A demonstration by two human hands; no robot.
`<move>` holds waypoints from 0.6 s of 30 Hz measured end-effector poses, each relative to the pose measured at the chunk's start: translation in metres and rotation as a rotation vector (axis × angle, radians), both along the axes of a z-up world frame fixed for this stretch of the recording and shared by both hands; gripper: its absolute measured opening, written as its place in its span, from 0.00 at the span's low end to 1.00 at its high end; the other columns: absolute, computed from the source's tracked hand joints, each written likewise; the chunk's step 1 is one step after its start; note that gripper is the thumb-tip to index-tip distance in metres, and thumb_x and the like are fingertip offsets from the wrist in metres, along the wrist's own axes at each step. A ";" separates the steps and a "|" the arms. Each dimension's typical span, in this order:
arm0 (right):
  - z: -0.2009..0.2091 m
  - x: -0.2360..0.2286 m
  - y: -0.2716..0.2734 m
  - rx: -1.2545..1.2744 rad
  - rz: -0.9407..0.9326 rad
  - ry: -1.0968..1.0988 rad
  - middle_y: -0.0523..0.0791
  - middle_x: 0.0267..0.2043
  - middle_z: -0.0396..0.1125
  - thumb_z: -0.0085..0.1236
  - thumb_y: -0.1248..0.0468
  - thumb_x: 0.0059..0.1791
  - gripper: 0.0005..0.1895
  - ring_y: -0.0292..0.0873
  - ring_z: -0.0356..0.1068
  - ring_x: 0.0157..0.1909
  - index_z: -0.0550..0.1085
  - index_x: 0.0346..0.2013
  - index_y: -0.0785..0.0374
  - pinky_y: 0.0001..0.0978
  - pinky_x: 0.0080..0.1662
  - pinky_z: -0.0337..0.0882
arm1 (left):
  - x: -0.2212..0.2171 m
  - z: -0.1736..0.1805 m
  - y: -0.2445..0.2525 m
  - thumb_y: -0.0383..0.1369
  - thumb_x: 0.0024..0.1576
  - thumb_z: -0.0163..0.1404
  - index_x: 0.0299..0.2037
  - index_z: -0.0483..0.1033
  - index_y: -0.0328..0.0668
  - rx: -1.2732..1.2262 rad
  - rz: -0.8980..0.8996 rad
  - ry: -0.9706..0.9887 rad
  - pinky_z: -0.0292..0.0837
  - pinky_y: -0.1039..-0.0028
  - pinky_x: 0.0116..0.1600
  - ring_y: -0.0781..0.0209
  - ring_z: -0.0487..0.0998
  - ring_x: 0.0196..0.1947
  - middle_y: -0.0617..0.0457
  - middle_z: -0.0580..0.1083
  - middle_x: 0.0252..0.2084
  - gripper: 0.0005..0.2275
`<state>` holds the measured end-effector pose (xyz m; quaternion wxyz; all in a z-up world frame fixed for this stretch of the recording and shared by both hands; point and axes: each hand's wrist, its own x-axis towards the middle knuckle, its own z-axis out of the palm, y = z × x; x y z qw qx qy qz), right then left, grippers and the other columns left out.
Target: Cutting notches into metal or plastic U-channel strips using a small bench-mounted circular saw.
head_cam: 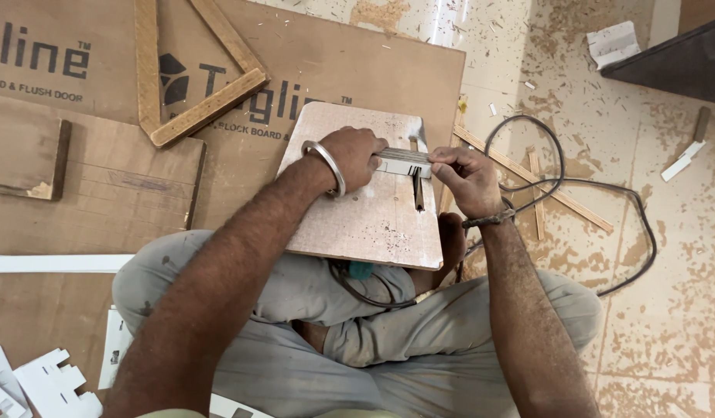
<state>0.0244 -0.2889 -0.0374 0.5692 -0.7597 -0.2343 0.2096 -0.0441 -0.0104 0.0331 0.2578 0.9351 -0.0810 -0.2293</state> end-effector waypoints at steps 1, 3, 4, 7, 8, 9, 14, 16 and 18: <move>0.000 0.000 0.000 0.001 0.001 0.000 0.45 0.49 0.73 0.60 0.73 0.53 0.04 0.36 0.72 0.50 0.77 0.43 0.67 0.27 0.53 0.74 | -0.001 0.000 0.000 0.35 0.63 0.46 0.53 0.75 0.38 0.001 0.001 0.000 0.74 0.54 0.56 0.43 0.78 0.48 0.40 0.75 0.47 0.13; 0.001 0.001 0.000 -0.016 -0.001 -0.009 0.45 0.48 0.74 0.60 0.73 0.53 0.04 0.36 0.72 0.50 0.77 0.42 0.67 0.28 0.52 0.74 | 0.000 0.002 0.000 0.35 0.63 0.46 0.53 0.75 0.39 -0.007 0.012 0.013 0.74 0.54 0.55 0.43 0.78 0.48 0.40 0.75 0.47 0.13; 0.000 0.001 -0.001 -0.016 0.000 -0.008 0.45 0.48 0.74 0.60 0.73 0.53 0.04 0.36 0.72 0.50 0.77 0.42 0.67 0.28 0.52 0.74 | 0.000 0.005 -0.001 0.35 0.63 0.46 0.53 0.75 0.39 -0.007 0.013 0.013 0.74 0.54 0.55 0.43 0.78 0.48 0.40 0.75 0.47 0.13; -0.001 0.001 -0.001 0.033 -0.005 0.009 0.46 0.49 0.74 0.60 0.73 0.53 0.03 0.36 0.73 0.52 0.76 0.42 0.67 0.28 0.54 0.74 | 0.000 0.013 -0.002 0.35 0.64 0.45 0.52 0.75 0.39 -0.008 0.038 0.076 0.74 0.54 0.55 0.44 0.80 0.47 0.42 0.77 0.46 0.12; 0.000 0.001 -0.001 0.025 -0.005 0.008 0.46 0.49 0.74 0.60 0.73 0.53 0.03 0.36 0.73 0.51 0.77 0.42 0.67 0.28 0.54 0.74 | 0.000 0.016 -0.002 0.35 0.64 0.45 0.52 0.76 0.39 -0.011 0.040 0.084 0.74 0.54 0.55 0.45 0.80 0.47 0.42 0.77 0.45 0.12; 0.000 0.000 -0.001 0.018 -0.005 0.007 0.46 0.49 0.73 0.60 0.73 0.53 0.04 0.36 0.72 0.51 0.77 0.42 0.67 0.28 0.54 0.74 | -0.001 0.017 -0.002 0.35 0.64 0.46 0.52 0.76 0.39 -0.013 0.041 0.093 0.75 0.54 0.55 0.45 0.80 0.47 0.42 0.77 0.45 0.12; 0.000 -0.002 -0.001 0.029 -0.013 0.044 0.46 0.48 0.73 0.59 0.72 0.53 0.04 0.36 0.72 0.50 0.77 0.43 0.67 0.27 0.52 0.74 | -0.003 0.014 0.000 0.34 0.63 0.46 0.51 0.76 0.39 -0.037 0.037 0.054 0.74 0.54 0.55 0.44 0.79 0.47 0.41 0.77 0.45 0.12; 0.000 -0.002 -0.002 0.045 -0.021 0.060 0.46 0.48 0.73 0.59 0.72 0.53 0.04 0.36 0.72 0.49 0.77 0.43 0.67 0.27 0.51 0.74 | -0.003 0.016 -0.001 0.34 0.64 0.45 0.52 0.76 0.39 -0.055 0.038 0.055 0.74 0.55 0.55 0.45 0.80 0.46 0.41 0.77 0.45 0.12; -0.001 -0.004 -0.003 0.044 -0.009 -0.023 0.46 0.49 0.74 0.60 0.73 0.52 0.04 0.36 0.73 0.50 0.77 0.42 0.68 0.27 0.52 0.75 | -0.005 0.020 -0.001 0.34 0.63 0.45 0.54 0.75 0.40 -0.074 0.076 0.107 0.75 0.55 0.53 0.46 0.80 0.44 0.42 0.77 0.43 0.13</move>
